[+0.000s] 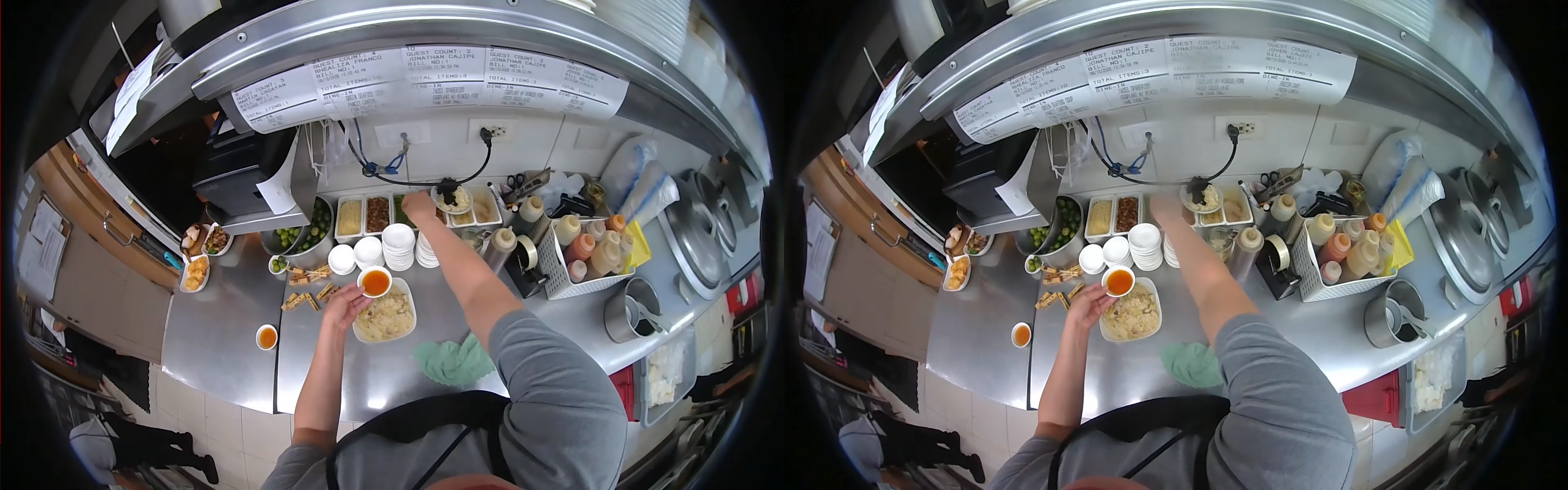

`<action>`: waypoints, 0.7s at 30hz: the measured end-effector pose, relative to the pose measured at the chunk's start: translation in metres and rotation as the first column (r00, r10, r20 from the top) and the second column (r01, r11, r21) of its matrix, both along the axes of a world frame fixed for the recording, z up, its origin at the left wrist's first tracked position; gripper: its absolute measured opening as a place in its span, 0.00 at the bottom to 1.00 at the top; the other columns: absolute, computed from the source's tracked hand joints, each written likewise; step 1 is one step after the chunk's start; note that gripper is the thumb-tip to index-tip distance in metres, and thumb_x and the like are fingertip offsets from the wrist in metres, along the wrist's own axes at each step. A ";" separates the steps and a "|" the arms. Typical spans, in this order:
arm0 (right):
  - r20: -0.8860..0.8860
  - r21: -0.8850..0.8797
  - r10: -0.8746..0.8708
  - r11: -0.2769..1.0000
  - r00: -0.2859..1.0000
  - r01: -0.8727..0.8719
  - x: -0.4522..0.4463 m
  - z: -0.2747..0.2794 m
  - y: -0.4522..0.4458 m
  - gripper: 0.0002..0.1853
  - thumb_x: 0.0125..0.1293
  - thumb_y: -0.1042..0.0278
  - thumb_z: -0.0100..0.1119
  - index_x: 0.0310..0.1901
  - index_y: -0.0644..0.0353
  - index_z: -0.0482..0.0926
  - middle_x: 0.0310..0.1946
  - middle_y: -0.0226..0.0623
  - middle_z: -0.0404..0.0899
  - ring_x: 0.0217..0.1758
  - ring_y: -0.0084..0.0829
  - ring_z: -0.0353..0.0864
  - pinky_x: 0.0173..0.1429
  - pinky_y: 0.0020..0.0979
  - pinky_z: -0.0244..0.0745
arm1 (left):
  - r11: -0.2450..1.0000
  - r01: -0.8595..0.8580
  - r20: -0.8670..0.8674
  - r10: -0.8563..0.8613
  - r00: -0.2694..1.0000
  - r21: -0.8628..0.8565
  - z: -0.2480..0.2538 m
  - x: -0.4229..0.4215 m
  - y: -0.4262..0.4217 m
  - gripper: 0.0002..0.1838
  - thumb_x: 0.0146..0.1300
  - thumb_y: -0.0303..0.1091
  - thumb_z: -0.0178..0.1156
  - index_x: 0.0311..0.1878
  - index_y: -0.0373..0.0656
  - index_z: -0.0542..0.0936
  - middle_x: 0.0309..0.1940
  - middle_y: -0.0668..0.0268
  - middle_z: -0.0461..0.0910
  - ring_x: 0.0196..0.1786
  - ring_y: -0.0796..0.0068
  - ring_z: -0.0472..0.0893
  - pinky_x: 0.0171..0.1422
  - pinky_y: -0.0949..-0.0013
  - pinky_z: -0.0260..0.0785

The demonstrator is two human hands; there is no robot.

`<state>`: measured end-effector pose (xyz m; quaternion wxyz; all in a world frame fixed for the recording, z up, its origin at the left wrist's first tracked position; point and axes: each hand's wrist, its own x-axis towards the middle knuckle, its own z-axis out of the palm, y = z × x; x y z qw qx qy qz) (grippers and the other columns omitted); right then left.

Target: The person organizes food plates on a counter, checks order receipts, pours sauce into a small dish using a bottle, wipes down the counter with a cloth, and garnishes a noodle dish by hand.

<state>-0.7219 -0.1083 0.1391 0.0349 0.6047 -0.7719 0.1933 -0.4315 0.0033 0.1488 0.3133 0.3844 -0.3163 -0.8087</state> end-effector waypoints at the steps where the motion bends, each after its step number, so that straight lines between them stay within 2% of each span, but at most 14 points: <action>1: 0.002 0.002 0.003 1.000 1.000 -0.003 -0.002 -0.001 0.001 0.08 0.47 0.67 0.56 0.29 0.60 0.81 0.33 0.43 0.79 0.38 0.40 0.78 0.41 0.35 0.73 | 1.000 -0.003 0.002 0.003 1.000 0.002 0.001 -0.001 0.001 0.13 0.56 0.23 0.53 0.45 0.33 0.69 0.40 0.59 0.75 0.44 0.67 0.76 0.49 0.67 0.72; 3: 0.440 -0.175 -0.034 0.977 0.897 0.123 -0.004 -0.004 0.010 0.10 0.45 0.68 0.61 0.29 0.64 0.80 0.31 0.41 0.80 0.35 0.35 0.79 0.40 0.30 0.72 | 1.000 -0.012 0.048 0.012 0.999 -0.007 0.006 -0.005 0.006 0.13 0.56 0.24 0.53 0.46 0.33 0.69 0.40 0.59 0.75 0.43 0.68 0.77 0.49 0.69 0.72; 4: 0.442 -0.164 -0.036 0.979 0.896 0.120 -0.005 -0.005 0.013 0.10 0.45 0.68 0.61 0.29 0.64 0.80 0.31 0.41 0.80 0.35 0.35 0.79 0.40 0.30 0.72 | 1.000 -0.015 0.050 0.014 0.999 0.004 0.005 -0.007 0.008 0.13 0.56 0.24 0.53 0.46 0.33 0.69 0.40 0.59 0.75 0.43 0.68 0.77 0.49 0.69 0.72; 6: 0.743 -0.380 0.196 0.910 0.640 0.163 -0.001 0.002 0.026 0.12 0.42 0.70 0.65 0.31 0.64 0.80 0.29 0.38 0.80 0.32 0.29 0.79 0.39 0.27 0.71 | 1.000 -0.002 0.027 0.002 1.000 -0.016 0.005 -0.009 0.011 0.14 0.56 0.24 0.53 0.46 0.33 0.69 0.40 0.60 0.75 0.43 0.70 0.77 0.47 0.71 0.73; 7: 0.859 -0.351 0.272 0.929 0.434 0.113 0.000 0.011 0.037 0.10 0.44 0.73 0.65 0.31 0.65 0.80 0.28 0.35 0.80 0.32 0.25 0.77 0.39 0.24 0.70 | 0.999 0.033 0.010 -0.033 0.999 -0.021 0.005 -0.011 0.013 0.14 0.56 0.24 0.53 0.47 0.33 0.70 0.40 0.61 0.75 0.42 0.71 0.77 0.46 0.73 0.73; 8: 0.902 -0.347 0.305 0.933 0.306 0.091 0.006 0.023 0.048 0.10 0.45 0.74 0.64 0.31 0.66 0.80 0.29 0.36 0.80 0.32 0.25 0.78 0.39 0.24 0.70 | 0.999 0.035 0.014 -0.035 0.999 -0.009 0.008 -0.012 0.016 0.14 0.56 0.24 0.53 0.47 0.33 0.70 0.40 0.61 0.75 0.42 0.71 0.77 0.46 0.73 0.73; 10: 0.909 -0.246 0.274 0.961 0.315 -0.129 0.028 0.080 0.098 0.12 0.45 0.66 0.63 0.31 0.64 0.80 0.28 0.37 0.80 0.34 0.26 0.78 0.40 0.27 0.70 | 0.999 0.034 0.013 -0.034 0.999 -0.021 0.013 -0.016 0.021 0.13 0.56 0.25 0.54 0.46 0.34 0.70 0.40 0.61 0.75 0.42 0.71 0.77 0.46 0.73 0.73; 11: 0.910 -0.240 0.269 0.962 0.315 -0.129 0.032 0.080 0.104 0.12 0.45 0.66 0.63 0.31 0.64 0.80 0.28 0.37 0.80 0.34 0.26 0.78 0.40 0.27 0.70 | 0.999 0.039 0.028 -0.038 0.999 -0.030 0.014 -0.018 0.022 0.13 0.57 0.25 0.53 0.46 0.34 0.70 0.40 0.61 0.75 0.42 0.71 0.77 0.46 0.74 0.73; 13: 0.810 -0.291 0.465 0.848 0.357 -0.443 0.043 0.080 0.115 0.11 0.45 0.66 0.63 0.31 0.61 0.81 0.25 0.36 0.80 0.32 0.28 0.79 0.37 0.29 0.71 | 0.998 0.052 0.013 -0.052 0.999 -0.033 0.014 -0.022 0.026 0.13 0.56 0.25 0.54 0.45 0.35 0.70 0.40 0.61 0.75 0.42 0.72 0.77 0.46 0.73 0.73; 14: 0.814 -0.289 0.461 0.849 0.353 -0.443 0.049 0.087 0.125 0.11 0.45 0.66 0.63 0.31 0.61 0.81 0.25 0.36 0.80 0.32 0.28 0.79 0.37 0.29 0.71 | 0.997 0.069 -0.003 -0.069 0.998 -0.043 0.017 -0.026 0.029 0.12 0.56 0.24 0.54 0.45 0.35 0.70 0.40 0.62 0.75 0.42 0.72 0.77 0.46 0.73 0.73; 15: 0.646 -0.145 0.480 0.841 0.594 -0.521 0.055 0.100 0.139 0.10 0.45 0.66 0.62 0.31 0.59 0.81 0.27 0.37 0.80 0.30 0.30 0.79 0.36 0.31 0.71 | 0.998 0.049 -0.007 -0.050 0.999 -0.042 0.020 -0.030 0.032 0.12 0.56 0.24 0.54 0.44 0.34 0.70 0.39 0.61 0.75 0.41 0.71 0.77 0.46 0.72 0.73; 16: 0.409 0.016 0.495 0.836 0.767 -0.548 0.060 0.112 0.152 0.09 0.45 0.66 0.62 0.31 0.57 0.81 0.28 0.38 0.80 0.29 0.32 0.79 0.35 0.33 0.70 | 0.998 0.051 -0.004 -0.051 0.999 -0.038 0.023 -0.033 0.036 0.12 0.56 0.24 0.54 0.44 0.34 0.70 0.39 0.61 0.75 0.41 0.71 0.77 0.46 0.72 0.73; 18: 0.331 0.072 0.477 0.848 0.814 -0.526 0.069 0.127 0.173 0.09 0.44 0.69 0.60 0.30 0.55 0.81 0.27 0.41 0.79 0.30 0.36 0.78 0.35 0.33 0.71 | 0.997 0.069 -0.037 -0.070 0.997 -0.030 0.028 -0.038 0.043 0.12 0.56 0.24 0.54 0.43 0.33 0.69 0.40 0.59 0.74 0.41 0.70 0.77 0.46 0.71 0.74; 21: 0.067 0.217 0.517 0.827 0.854 -0.518 0.076 0.140 0.194 0.09 0.44 0.73 0.55 0.29 0.55 0.82 0.26 0.39 0.79 0.31 0.37 0.79 0.35 0.34 0.72 | 0.994 0.100 -0.042 -0.102 0.994 -0.035 0.026 -0.043 0.047 0.13 0.56 0.25 0.54 0.45 0.33 0.67 0.40 0.58 0.74 0.41 0.69 0.78 0.45 0.72 0.75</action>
